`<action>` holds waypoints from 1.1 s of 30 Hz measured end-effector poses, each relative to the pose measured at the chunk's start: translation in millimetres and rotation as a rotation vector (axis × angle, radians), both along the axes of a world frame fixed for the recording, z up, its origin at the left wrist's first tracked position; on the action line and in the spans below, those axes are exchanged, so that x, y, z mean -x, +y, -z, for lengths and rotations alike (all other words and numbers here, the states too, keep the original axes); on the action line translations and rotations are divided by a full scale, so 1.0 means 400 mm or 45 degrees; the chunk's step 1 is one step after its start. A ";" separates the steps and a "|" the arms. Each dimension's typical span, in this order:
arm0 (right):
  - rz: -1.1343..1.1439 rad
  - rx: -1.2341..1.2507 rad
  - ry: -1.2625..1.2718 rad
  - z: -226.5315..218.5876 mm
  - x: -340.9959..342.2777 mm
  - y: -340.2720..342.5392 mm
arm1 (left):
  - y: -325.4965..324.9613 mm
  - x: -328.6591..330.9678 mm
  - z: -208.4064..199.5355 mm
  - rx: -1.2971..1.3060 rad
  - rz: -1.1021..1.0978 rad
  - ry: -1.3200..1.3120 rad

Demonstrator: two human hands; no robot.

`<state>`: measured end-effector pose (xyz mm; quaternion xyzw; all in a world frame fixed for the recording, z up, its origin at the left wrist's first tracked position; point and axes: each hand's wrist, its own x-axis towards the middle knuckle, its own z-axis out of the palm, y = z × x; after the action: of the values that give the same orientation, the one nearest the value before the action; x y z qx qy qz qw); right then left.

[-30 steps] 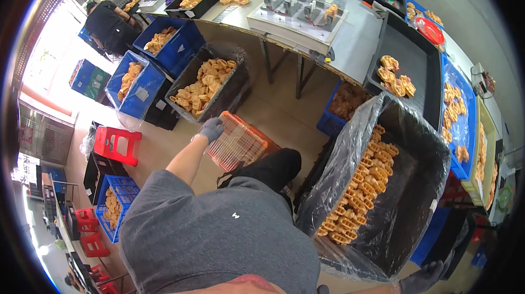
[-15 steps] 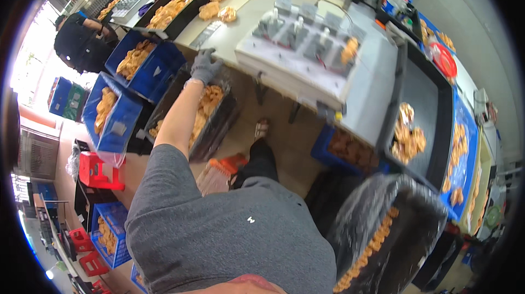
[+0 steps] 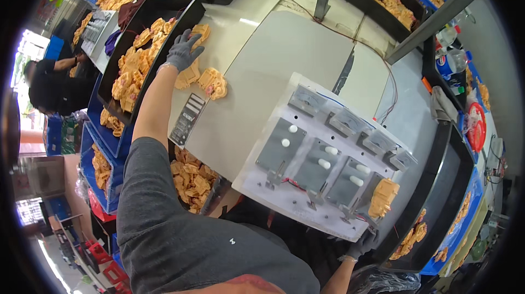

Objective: The person picks up plastic toy components by hand, places them into an assembly jig, and then moves the assembled parts into a plastic bin.

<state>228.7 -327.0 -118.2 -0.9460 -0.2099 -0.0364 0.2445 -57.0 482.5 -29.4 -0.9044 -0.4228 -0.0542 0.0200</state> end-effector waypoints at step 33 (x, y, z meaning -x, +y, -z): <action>0.374 -0.363 0.072 0.225 0.005 -0.219 | -0.730 -0.023 0.166 0.258 0.559 -0.338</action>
<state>226.8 -414.7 -208.2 -0.9229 -0.0554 -0.0746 0.3737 -47.9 190.6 -95.9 -0.9568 -0.2189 -0.1324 -0.1385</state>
